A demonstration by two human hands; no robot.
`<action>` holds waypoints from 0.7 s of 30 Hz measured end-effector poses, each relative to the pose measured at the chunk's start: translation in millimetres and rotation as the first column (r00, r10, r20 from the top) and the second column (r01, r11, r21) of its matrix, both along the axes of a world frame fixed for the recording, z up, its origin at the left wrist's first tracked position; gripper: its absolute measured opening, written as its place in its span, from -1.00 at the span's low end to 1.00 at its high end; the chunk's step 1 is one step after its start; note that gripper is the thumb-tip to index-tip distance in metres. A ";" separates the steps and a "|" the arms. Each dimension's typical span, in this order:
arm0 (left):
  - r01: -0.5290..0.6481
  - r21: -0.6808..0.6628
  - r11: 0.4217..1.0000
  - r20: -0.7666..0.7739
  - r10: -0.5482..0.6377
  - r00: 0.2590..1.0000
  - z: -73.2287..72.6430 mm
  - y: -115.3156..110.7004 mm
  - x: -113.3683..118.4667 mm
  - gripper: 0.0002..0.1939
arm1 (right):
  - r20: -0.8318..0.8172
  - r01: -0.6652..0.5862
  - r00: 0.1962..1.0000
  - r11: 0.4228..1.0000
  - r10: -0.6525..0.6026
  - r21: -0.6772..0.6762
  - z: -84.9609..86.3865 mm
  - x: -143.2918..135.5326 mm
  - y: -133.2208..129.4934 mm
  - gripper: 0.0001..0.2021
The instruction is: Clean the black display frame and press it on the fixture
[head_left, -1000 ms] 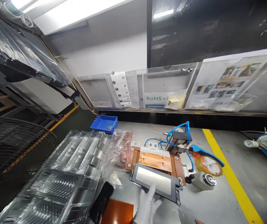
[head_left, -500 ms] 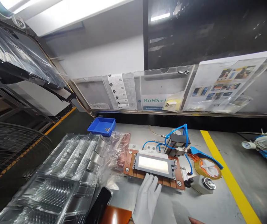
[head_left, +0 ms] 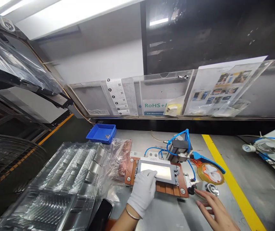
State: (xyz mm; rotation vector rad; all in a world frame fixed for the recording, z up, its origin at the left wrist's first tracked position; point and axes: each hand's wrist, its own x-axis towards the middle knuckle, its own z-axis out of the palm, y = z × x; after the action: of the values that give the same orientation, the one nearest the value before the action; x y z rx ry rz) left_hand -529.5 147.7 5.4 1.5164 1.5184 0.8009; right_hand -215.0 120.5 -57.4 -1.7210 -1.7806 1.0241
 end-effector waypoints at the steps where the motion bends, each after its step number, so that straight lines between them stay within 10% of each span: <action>1: 0.044 0.041 0.998 -0.027 -0.043 0.999 -0.9 5.9 3.1 -0.53 | 0.015 -0.025 1.000 0.999 0.024 0.038 -3.0 -2.6 8.2 -0.55; 5: 0.146 0.104 0.984 -0.179 -0.126 0.976 -14.6 16.7 13.4 -0.19 | 0.171 -0.128 0.979 0.988 0.112 0.088 -3.8 -16.9 34.9 -0.52; 10: 0.180 0.103 0.978 -0.267 -0.147 0.952 -23.0 15.4 9.7 -0.23 | 0.294 -0.155 0.945 0.988 0.144 0.012 15.1 -25.5 44.0 -0.49; 14: 0.004 0.188 0.982 -0.326 0.058 0.944 -14.7 12.8 -15.6 -0.32 | 0.315 -0.111 0.942 0.993 0.115 -0.030 26.7 -27.6 34.5 -0.50; 21: -0.217 -0.200 0.955 -0.240 0.167 0.956 -12.5 9.4 -62.6 -0.40 | 0.224 0.013 0.975 1.000 -0.015 0.008 20.8 -56.3 44.3 -0.38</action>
State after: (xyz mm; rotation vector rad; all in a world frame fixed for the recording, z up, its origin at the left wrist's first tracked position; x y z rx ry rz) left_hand -592.1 157.1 -7.1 1.3364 1.8776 0.5583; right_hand -271.3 164.8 -36.5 -1.9064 -1.9014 0.8445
